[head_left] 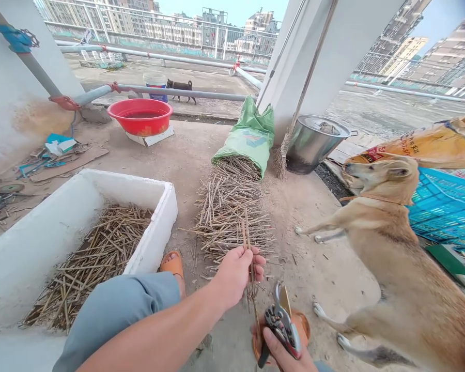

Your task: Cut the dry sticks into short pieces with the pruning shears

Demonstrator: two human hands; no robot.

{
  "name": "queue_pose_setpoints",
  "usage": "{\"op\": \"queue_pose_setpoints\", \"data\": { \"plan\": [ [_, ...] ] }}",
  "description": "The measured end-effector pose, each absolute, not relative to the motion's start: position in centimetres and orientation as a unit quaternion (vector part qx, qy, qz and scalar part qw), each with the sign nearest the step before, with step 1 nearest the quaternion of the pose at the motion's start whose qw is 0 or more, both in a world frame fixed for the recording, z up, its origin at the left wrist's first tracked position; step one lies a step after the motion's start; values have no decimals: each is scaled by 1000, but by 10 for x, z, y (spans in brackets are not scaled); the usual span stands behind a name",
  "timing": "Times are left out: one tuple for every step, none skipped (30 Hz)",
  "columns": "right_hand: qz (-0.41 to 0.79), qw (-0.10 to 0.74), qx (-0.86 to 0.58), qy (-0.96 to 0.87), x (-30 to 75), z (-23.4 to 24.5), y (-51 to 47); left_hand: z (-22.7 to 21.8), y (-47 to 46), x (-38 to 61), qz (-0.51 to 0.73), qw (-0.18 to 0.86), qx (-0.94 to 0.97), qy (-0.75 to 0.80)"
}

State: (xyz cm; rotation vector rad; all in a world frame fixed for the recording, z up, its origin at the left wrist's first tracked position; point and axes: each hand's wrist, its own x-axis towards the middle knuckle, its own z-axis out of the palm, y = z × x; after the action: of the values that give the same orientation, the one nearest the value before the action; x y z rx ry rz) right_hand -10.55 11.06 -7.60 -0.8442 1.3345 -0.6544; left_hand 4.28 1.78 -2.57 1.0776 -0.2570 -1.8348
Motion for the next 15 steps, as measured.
{"op": "queue_pose_setpoints", "data": {
  "plan": [
    [-268,643,-388,604,-110,-75,104,-28,17,42,-742,467,462,-135],
    [-246,621,-419,615,-115,-72,95,-31,17,41,-732,448,484,-171],
    [-226,588,-463,624,-120,-68,84,-35,18,40,-720,424,506,-215],
    [-203,550,-510,630,-125,-61,72,-38,19,40,-702,399,527,-266],
    [-176,510,-555,633,-129,-53,60,-41,20,40,-674,375,547,-325],
    [-148,477,-586,638,-132,-45,49,-44,22,40,-637,354,565,-387],
    [-122,451,-610,640,-135,-36,38,-46,24,41,-594,333,579,-448],
    [-102,431,-628,640,-136,-29,29,-47,26,42,-548,312,591,-503],
    [-86,418,-642,637,-138,-23,22,-48,28,42,-505,288,601,-549],
    [-75,409,-656,630,-138,-19,17,-49,29,43,-468,260,610,-584],
    [-68,401,-667,624,-138,-16,13,-49,30,43,-437,229,618,-612],
    [-64,395,-676,619,-138,-16,11,-49,31,43,-411,200,624,-634],
    [-64,388,-680,619,-138,-17,10,-50,31,43,-389,174,628,-652],
    [-62,382,-682,621,-138,-19,10,-50,31,43,-370,154,629,-666],
    [-61,372,-683,625,-138,-22,10,-51,31,42,-354,140,629,-677]
  ]
}}
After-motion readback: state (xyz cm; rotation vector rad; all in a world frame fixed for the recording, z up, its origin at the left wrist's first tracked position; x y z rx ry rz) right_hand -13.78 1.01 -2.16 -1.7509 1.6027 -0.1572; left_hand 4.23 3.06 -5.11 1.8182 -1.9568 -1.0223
